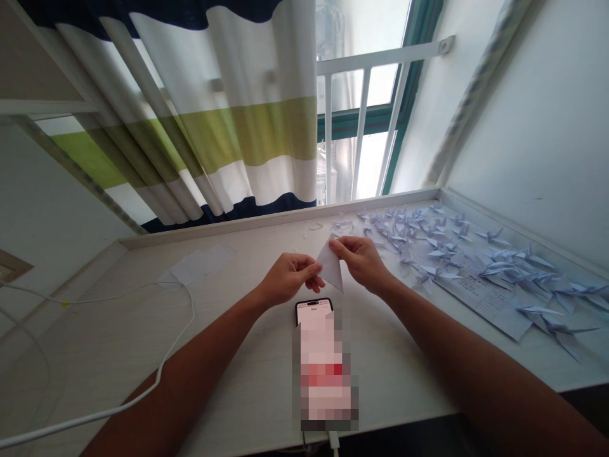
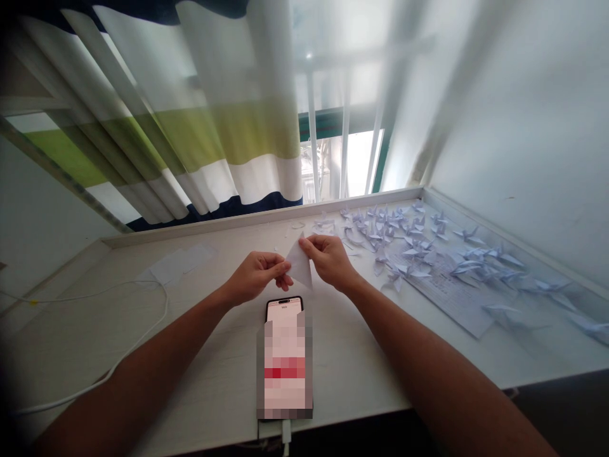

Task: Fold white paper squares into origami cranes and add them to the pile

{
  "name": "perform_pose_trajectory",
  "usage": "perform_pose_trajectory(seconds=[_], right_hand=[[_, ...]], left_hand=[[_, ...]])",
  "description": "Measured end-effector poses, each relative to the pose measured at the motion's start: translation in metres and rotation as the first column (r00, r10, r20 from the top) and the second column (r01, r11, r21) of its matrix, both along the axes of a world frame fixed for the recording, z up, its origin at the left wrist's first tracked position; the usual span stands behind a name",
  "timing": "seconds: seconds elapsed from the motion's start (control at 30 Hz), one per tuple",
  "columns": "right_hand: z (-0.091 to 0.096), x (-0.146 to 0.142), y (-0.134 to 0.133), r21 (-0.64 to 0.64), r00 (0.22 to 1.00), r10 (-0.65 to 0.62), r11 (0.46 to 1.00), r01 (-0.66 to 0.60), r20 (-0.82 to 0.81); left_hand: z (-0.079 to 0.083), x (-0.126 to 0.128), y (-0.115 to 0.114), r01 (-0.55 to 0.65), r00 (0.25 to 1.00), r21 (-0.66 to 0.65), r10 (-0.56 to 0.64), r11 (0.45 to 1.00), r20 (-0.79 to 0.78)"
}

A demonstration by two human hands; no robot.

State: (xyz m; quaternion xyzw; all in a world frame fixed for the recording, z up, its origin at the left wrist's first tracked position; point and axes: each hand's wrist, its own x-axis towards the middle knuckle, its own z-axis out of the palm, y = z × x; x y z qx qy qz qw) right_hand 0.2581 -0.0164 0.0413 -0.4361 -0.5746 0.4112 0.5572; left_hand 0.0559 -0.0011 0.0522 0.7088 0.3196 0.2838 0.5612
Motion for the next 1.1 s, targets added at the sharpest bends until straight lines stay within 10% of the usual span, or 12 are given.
perform_pose_trajectory(seconds=[1.1], right_hand=[[0.0068,-0.0007,-0.0094,-0.177,0.955,0.230,0.964,-0.197,0.189]], left_hand=[[-0.0028,-0.0065,0.0097,-0.154,0.979,-0.033,0.157,0.987,0.131]])
